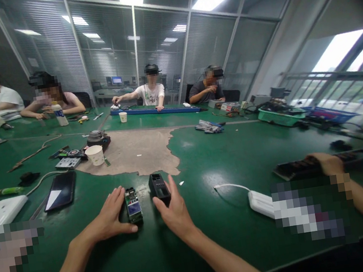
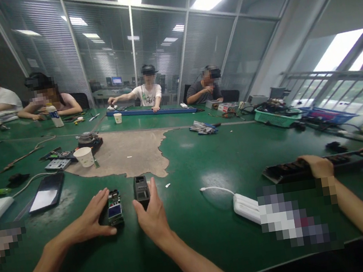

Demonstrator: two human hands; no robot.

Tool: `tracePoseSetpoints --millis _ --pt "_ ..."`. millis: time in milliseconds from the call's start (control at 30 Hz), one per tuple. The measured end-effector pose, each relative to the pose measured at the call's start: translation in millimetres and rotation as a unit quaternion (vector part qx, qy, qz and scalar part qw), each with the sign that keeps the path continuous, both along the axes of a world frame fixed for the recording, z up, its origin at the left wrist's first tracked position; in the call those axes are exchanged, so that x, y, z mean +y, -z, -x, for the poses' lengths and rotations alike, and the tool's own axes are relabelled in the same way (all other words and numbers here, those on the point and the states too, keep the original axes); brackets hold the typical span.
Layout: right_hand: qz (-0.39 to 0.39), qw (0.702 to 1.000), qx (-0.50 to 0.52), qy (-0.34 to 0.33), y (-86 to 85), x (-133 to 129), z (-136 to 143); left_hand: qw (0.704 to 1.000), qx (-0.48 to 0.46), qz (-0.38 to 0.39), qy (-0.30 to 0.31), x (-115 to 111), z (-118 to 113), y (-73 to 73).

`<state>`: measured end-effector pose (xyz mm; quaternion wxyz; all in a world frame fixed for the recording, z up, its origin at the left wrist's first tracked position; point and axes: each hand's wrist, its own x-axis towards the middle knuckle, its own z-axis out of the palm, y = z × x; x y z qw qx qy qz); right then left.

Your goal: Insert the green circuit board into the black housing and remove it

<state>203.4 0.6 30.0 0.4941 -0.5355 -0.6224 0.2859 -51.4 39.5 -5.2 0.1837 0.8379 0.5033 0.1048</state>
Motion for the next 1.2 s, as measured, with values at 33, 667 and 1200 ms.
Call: tracePoseSetpoints --millis 33,667,1200 --pt "0.003 1.0 -0.01 0.007 5.4 0 -5 1.0 0.0 -0.003 0.001 1 0 0.8" --pt "-0.005 0.999 -0.043 -0.01 31.8 -5 -23 1.0 0.006 -0.015 0.001 2 -6 0.0" --pt "-0.005 0.993 -0.019 -0.113 -12.7 -2 56 0.996 -0.085 -0.017 -0.007 -3 3 9.5"
